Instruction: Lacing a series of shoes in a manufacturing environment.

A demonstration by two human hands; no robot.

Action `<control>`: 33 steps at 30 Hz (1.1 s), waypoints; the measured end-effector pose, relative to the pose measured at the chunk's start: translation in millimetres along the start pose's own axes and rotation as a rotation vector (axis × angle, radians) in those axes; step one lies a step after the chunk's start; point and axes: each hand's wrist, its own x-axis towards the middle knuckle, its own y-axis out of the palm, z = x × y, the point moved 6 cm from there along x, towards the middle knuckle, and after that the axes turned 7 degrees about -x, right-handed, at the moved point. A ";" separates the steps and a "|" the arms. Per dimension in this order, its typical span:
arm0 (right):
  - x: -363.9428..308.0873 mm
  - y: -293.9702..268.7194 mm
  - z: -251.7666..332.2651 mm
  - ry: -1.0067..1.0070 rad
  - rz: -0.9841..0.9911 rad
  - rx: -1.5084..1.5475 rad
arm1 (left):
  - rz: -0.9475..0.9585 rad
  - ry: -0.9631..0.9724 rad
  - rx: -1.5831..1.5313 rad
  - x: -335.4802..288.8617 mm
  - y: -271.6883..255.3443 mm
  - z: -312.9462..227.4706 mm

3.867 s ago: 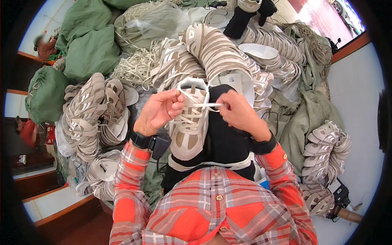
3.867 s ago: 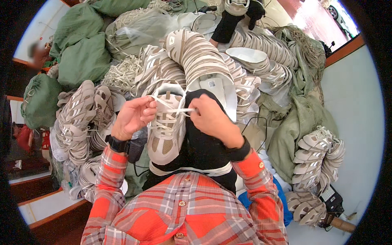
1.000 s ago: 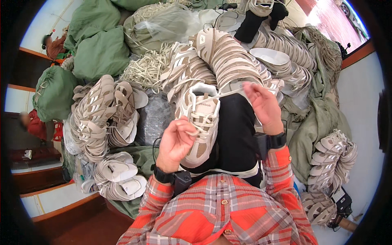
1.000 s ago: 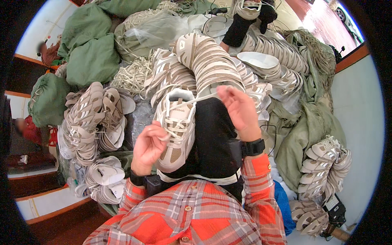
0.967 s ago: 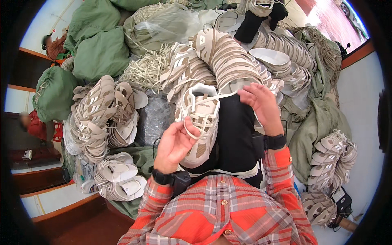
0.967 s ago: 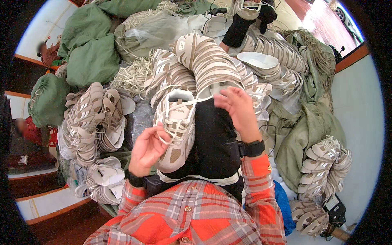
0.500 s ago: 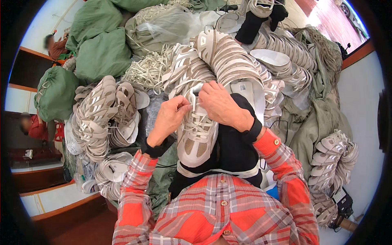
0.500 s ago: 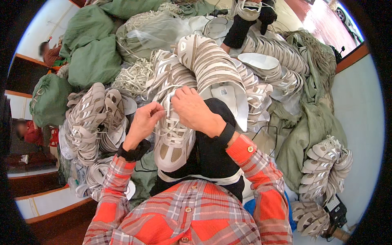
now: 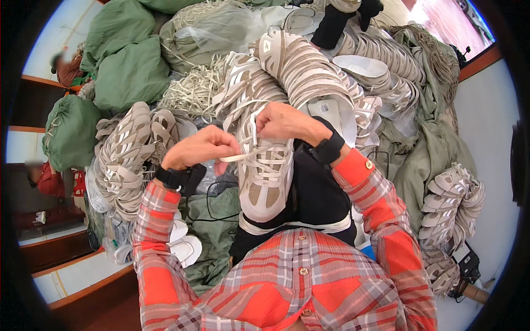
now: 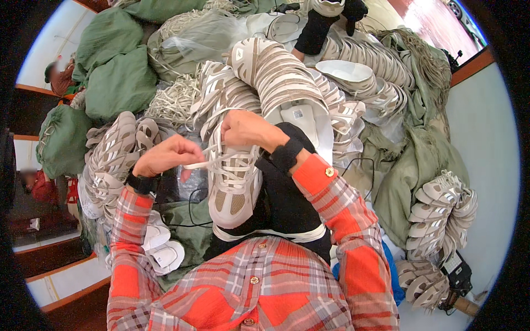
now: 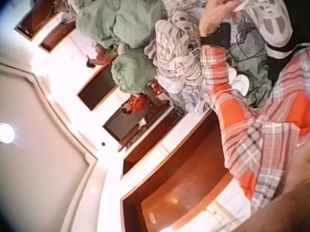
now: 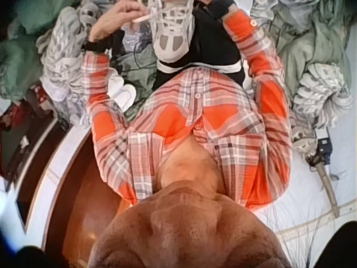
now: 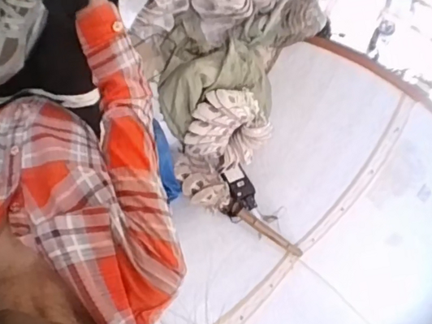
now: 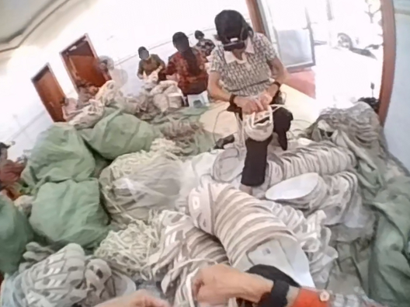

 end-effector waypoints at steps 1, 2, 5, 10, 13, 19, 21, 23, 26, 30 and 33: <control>-0.9 -1.4 -0.4 0.001 0.001 0.003 | 0.130 -0.039 0.092 -5.4 -0.1 3.4; -2.6 -2.0 -1.2 0.032 0.054 0.045 | 0.174 -0.050 0.014 -8.1 -7.6 4.7; -4.9 -5.1 -4.5 0.048 0.108 0.194 | 0.005 0.316 -0.328 -6.8 -49.3 11.1; -28.4 -32.4 -1.5 -0.020 -0.193 -0.069 | -0.564 0.369 -0.012 12.0 -51.7 61.4; -65.9 -54.0 -18.8 -0.067 -0.490 -0.249 | -0.468 0.600 0.355 1.3 11.8 38.3; -113.0 -48.1 4.3 0.090 -0.477 -0.137 | -0.598 0.751 0.992 -5.2 51.4 39.5; -122.3 -36.6 9.9 0.033 -0.488 -0.085 | -0.642 0.832 1.060 -6.3 56.7 35.7; -127.4 -18.3 13.6 -0.030 -0.486 -0.085 | -0.682 0.918 1.132 -10.1 59.1 30.3; -116.0 16.7 25.0 -0.007 -0.316 0.092 | -0.696 0.923 1.106 -16.2 56.2 28.9; -104.5 35.2 27.0 -0.051 -0.258 0.081 | -0.586 0.861 1.172 -12.5 65.1 23.5; -104.0 37.6 22.2 0.051 -0.195 0.203 | -0.549 0.870 1.290 -10.6 65.5 32.2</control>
